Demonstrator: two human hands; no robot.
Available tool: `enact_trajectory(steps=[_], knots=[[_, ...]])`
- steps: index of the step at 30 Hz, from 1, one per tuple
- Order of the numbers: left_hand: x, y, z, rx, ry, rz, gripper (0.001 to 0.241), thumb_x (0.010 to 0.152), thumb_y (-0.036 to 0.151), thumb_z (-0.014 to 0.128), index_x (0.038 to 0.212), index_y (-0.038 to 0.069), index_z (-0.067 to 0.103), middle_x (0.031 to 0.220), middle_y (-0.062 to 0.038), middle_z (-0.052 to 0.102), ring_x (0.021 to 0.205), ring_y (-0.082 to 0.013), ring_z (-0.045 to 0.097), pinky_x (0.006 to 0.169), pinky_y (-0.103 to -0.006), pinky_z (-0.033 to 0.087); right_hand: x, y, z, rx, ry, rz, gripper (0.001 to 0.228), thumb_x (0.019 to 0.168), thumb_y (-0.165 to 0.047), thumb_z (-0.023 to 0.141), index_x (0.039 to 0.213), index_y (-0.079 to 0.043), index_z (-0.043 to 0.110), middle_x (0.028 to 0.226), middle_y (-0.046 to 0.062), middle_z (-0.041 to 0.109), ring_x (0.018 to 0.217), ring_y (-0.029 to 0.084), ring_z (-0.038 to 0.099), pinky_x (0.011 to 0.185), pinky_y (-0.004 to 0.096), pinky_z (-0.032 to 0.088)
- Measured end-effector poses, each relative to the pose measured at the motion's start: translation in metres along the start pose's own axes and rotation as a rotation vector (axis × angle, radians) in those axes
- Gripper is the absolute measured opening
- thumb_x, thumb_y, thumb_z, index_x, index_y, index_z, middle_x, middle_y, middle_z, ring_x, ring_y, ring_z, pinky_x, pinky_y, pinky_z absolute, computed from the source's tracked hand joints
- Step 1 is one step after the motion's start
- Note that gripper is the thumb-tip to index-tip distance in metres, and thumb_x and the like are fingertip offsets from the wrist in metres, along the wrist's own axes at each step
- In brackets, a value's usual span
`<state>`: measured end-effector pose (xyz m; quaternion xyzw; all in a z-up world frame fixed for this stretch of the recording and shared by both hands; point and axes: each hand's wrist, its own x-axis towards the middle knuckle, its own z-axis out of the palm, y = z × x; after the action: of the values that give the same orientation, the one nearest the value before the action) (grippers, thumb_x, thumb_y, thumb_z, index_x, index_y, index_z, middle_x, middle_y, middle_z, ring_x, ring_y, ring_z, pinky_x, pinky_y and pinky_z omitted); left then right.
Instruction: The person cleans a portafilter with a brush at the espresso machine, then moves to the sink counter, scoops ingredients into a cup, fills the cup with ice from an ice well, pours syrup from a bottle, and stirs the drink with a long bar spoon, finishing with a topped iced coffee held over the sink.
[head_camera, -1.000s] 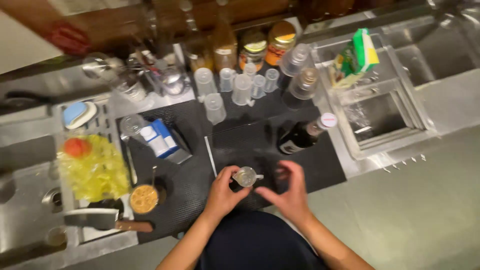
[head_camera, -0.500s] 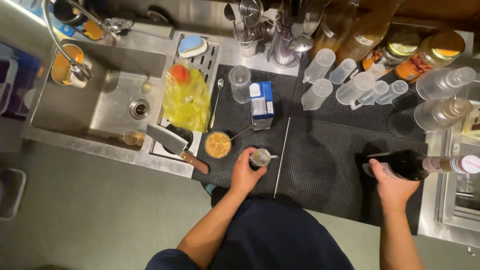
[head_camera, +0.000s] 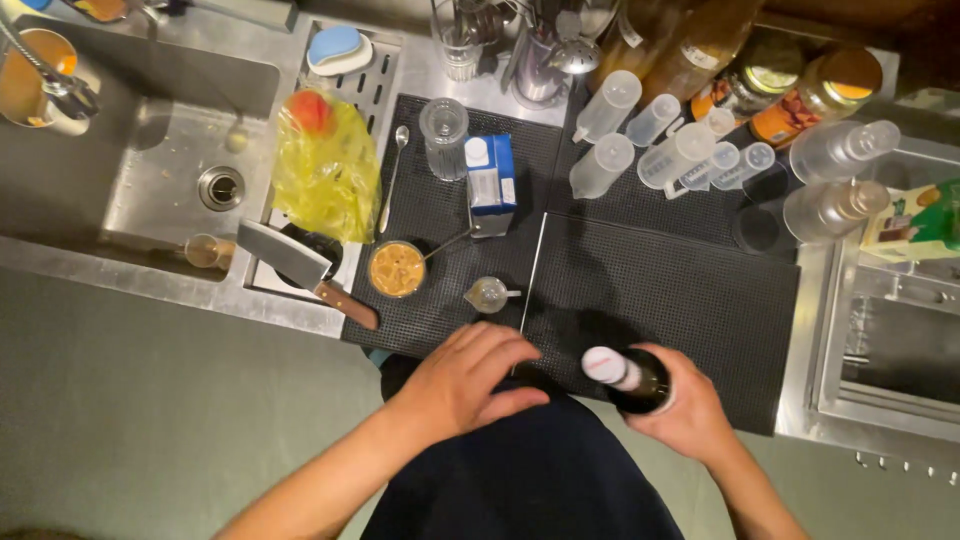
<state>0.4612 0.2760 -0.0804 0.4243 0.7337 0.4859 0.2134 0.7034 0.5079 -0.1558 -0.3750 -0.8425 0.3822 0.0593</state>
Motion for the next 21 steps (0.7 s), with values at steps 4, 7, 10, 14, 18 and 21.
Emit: enact_trajectory(steps=[4, 7, 10, 14, 18, 21], knots=[[0.051, 0.035, -0.026, 0.413, -0.07, 0.799, 0.043, 0.088, 0.047, 0.075, 0.114, 0.014, 0.064, 0.109, -0.003, 0.06, 0.098, -0.0234, 0.06, 0.085, -0.0356, 0.047, 0.011, -0.029, -0.001, -0.002, -0.303, -0.192, 0.081, 0.045, -0.014, 0.091, 0.122, -0.008, 0.065, 0.113, 0.012, 0.071, 0.105, 0.031, 0.07, 0.091, 0.04, 0.055], [0.07, 0.038, -0.036, 0.583, -0.14, 1.067, 0.042, 0.09, 0.057, 0.069, 0.107, 0.019, 0.063, 0.103, 0.001, 0.057, 0.094, -0.0195, 0.057, 0.08, -0.034, 0.045, 0.015, -0.043, -0.004, 0.017, -0.393, -0.309, 0.081, 0.047, -0.015, 0.092, 0.122, -0.007, 0.063, 0.111, 0.013, 0.072, 0.103, 0.032, 0.071, 0.091, 0.041, 0.055], [0.076, 0.033, -0.041, 0.65, -0.191, 1.173, 0.044, 0.091, 0.062, 0.065, 0.097, 0.018, 0.061, 0.096, 0.002, 0.055, 0.09, -0.0178, 0.057, 0.076, -0.0326, 0.044, 0.015, -0.058, -0.009, 0.018, -0.445, -0.289, 0.082, 0.046, -0.016, 0.093, 0.122, -0.006, 0.063, 0.11, 0.012, 0.071, 0.102, 0.031, 0.071, 0.089, 0.04, 0.056], [0.064, 0.013, -0.031, 0.668, -0.206, 1.031, 0.047, 0.093, 0.06, 0.065, 0.079, 0.015, 0.061, 0.08, 0.0, 0.056, 0.078, -0.0209, 0.058, 0.066, -0.0342, 0.045, 0.008, -0.064, -0.005, 0.064, -0.396, -0.309, 0.082, 0.048, -0.018, 0.092, 0.123, -0.004, 0.061, 0.112, 0.013, 0.07, 0.103, 0.03, 0.071, 0.09, 0.04, 0.056], [0.045, 0.029, -0.02, 0.63, -0.261, 0.475, 0.05, 0.095, 0.058, 0.063, 0.073, 0.013, 0.066, 0.073, -0.005, 0.058, 0.074, -0.0275, 0.064, 0.064, -0.0406, 0.05, 0.003, -0.068, 0.004, -0.025, -0.288, -0.258, 0.084, 0.048, -0.015, 0.091, 0.125, -0.003, 0.06, 0.111, 0.014, 0.069, 0.106, 0.033, 0.066, 0.092, 0.041, 0.053], [0.042, 0.045, -0.031, 0.59, -0.347, 0.028, 0.053, 0.095, 0.06, 0.063, 0.079, 0.01, 0.07, 0.08, -0.009, 0.061, 0.081, -0.0318, 0.068, 0.07, -0.0441, 0.055, 0.001, -0.065, 0.008, -0.068, -0.158, -0.333, 0.079, 0.049, -0.014, 0.09, 0.123, -0.004, 0.062, 0.113, 0.014, 0.07, 0.108, 0.034, 0.065, 0.095, 0.043, 0.051]])
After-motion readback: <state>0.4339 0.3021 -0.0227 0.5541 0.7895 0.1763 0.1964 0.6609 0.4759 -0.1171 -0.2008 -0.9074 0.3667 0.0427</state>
